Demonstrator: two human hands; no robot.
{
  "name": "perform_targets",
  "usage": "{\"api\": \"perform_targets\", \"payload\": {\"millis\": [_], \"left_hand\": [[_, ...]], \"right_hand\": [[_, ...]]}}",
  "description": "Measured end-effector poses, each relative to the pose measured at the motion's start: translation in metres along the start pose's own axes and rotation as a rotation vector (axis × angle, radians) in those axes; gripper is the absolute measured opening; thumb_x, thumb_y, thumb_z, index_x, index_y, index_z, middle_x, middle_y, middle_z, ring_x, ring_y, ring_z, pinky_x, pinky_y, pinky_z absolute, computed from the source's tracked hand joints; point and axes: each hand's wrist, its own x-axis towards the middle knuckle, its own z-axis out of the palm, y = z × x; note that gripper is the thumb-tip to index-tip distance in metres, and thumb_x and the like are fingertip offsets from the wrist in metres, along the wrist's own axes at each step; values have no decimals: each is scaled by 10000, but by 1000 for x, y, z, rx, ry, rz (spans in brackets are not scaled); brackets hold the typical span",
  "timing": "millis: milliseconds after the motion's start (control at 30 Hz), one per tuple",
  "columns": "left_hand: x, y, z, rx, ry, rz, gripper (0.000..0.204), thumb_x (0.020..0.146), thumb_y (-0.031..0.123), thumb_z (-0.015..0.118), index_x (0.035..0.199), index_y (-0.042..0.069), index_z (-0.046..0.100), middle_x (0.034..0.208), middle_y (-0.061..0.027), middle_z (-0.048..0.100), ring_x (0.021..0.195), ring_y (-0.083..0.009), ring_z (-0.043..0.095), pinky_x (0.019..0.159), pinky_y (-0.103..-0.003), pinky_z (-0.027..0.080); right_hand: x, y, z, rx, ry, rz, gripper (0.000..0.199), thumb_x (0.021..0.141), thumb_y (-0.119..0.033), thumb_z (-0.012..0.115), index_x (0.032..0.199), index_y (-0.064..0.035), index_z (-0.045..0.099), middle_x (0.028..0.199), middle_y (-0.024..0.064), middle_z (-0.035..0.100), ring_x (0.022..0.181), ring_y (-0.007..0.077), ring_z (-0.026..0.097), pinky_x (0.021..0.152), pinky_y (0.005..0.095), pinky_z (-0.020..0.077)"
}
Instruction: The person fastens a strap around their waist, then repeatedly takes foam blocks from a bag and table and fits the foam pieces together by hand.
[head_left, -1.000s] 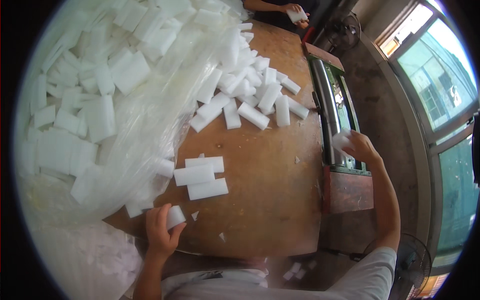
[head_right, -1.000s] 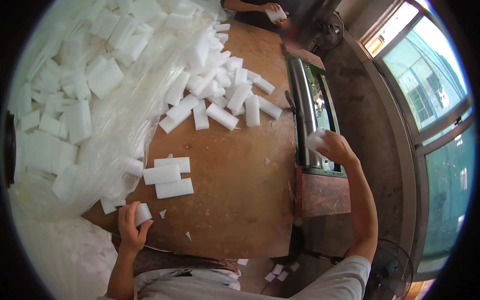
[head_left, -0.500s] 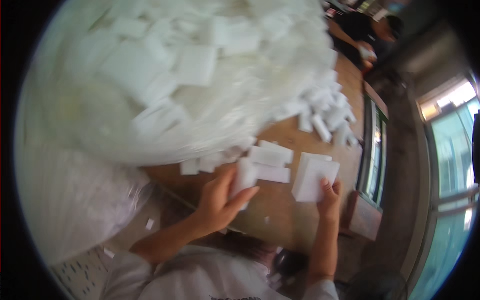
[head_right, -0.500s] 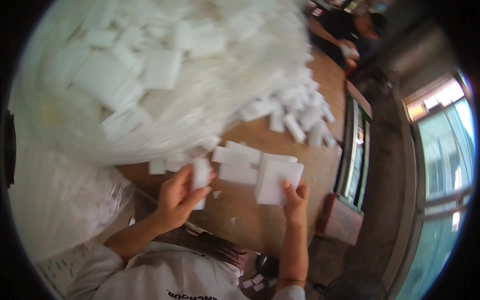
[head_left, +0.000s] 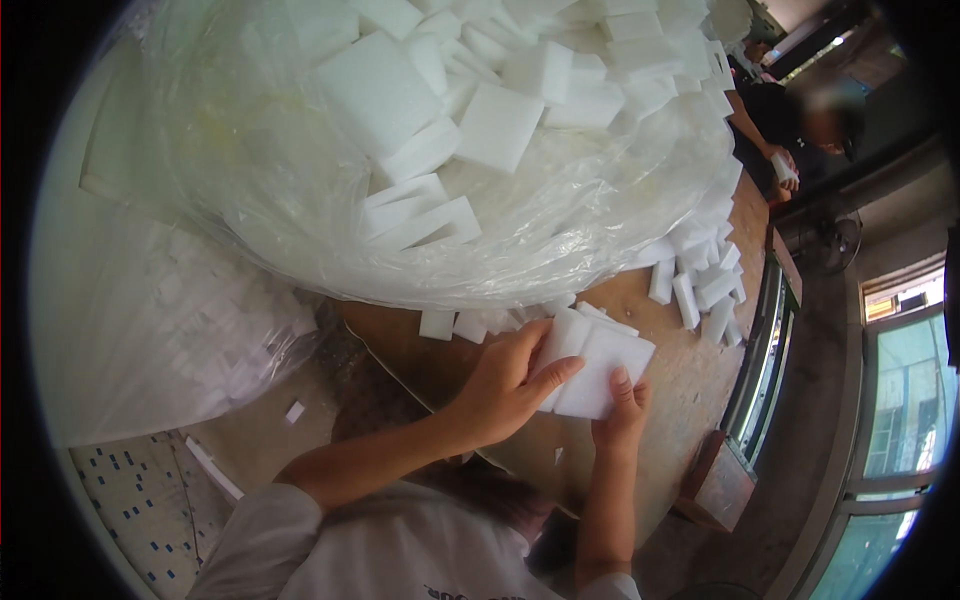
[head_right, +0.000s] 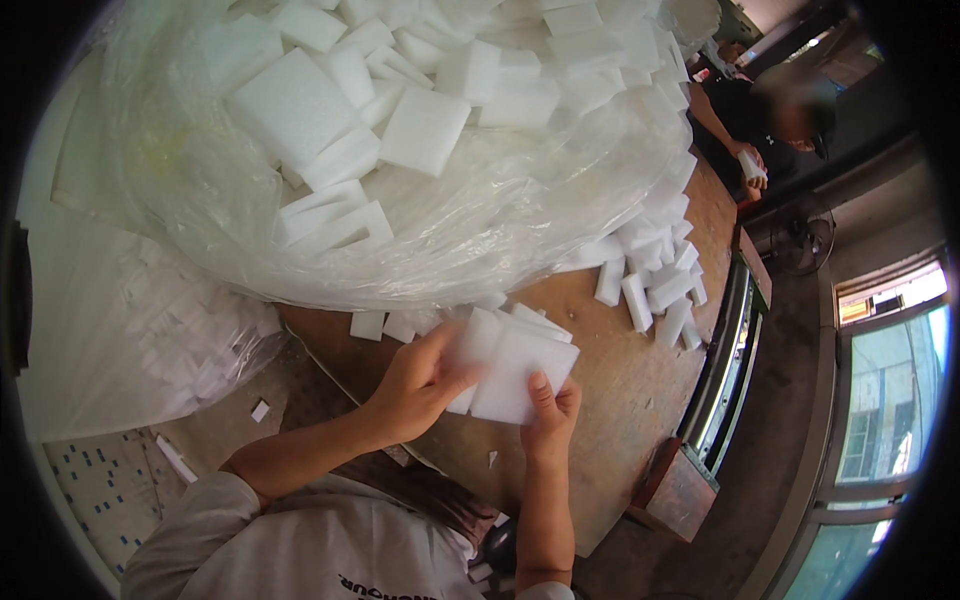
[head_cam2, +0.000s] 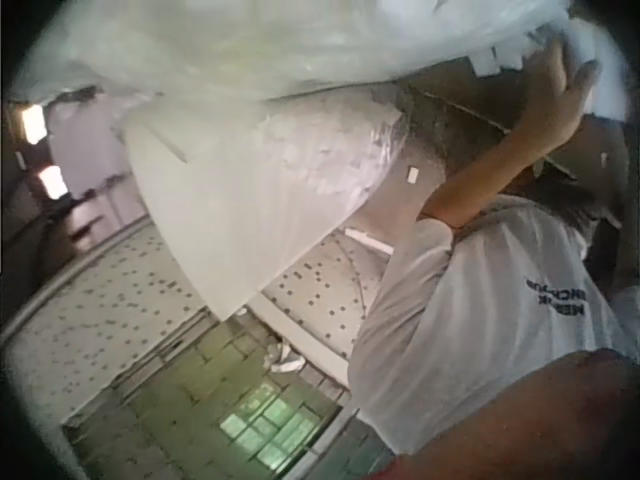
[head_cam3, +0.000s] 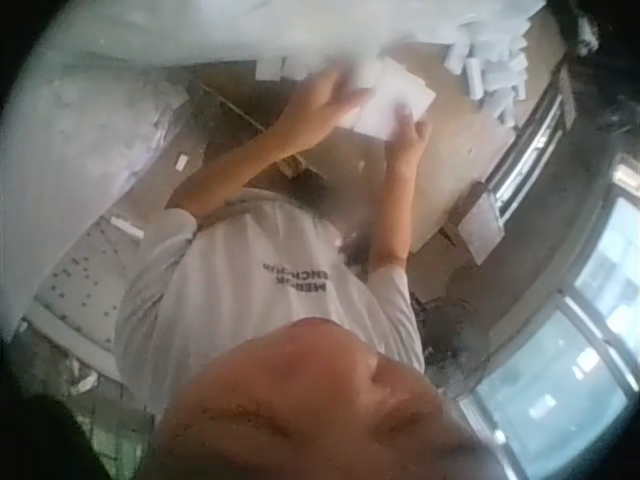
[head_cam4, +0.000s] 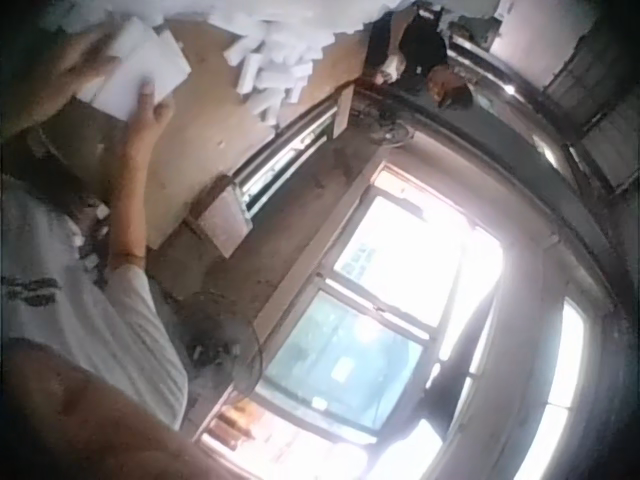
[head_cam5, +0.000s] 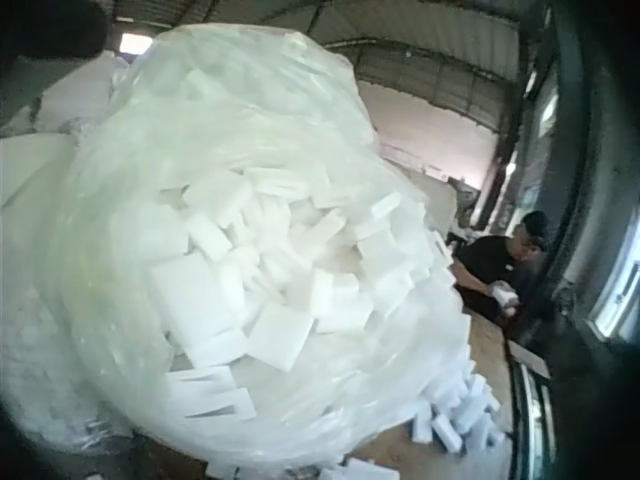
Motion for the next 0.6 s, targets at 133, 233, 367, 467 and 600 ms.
{"api": "perform_targets", "payload": {"millis": [133,233,367,467,600], "left_hand": [[2,-1,3,32,1,41,428,942,310,654,1143,-55,556,877,-191,662,792,-269,673,710,-349,499],[-1,6,5,9,-77,52,446,951,277,640,1228,-46,507,1063,-215,644,950,-288,659,819,-368,494],[-7,-3,1,-216,-131,124,509,974,306,590,1316,-31,421,1258,-223,559,1132,-314,585,929,-396,454],[1,7,-8,-177,-206,221,553,988,358,542,1353,-18,367,1335,-205,495,1198,-338,529,988,-419,413],[-9,6,9,-91,-245,231,604,990,411,514,1370,-16,321,1346,-218,462,1244,-353,483,1029,-417,376]], "right_hand": [[-9,-3,8,-50,32,-51,319,916,-227,686,1129,-7,598,1073,102,661,938,183,636,854,333,510],[-14,-4,2,-143,26,-130,376,894,-267,709,1130,3,596,1051,94,654,921,166,618,842,312,494],[-29,-26,16,-462,-55,-280,488,863,-332,728,1161,25,578,1057,90,634,920,165,595,818,303,475],[-32,-30,39,-477,-75,-430,357,836,-273,731,990,43,669,1093,153,610,952,235,596,836,341,469],[-35,-21,31,-448,16,-429,338,832,-268,727,957,41,674,1094,166,594,945,254,597,838,344,468]]}}
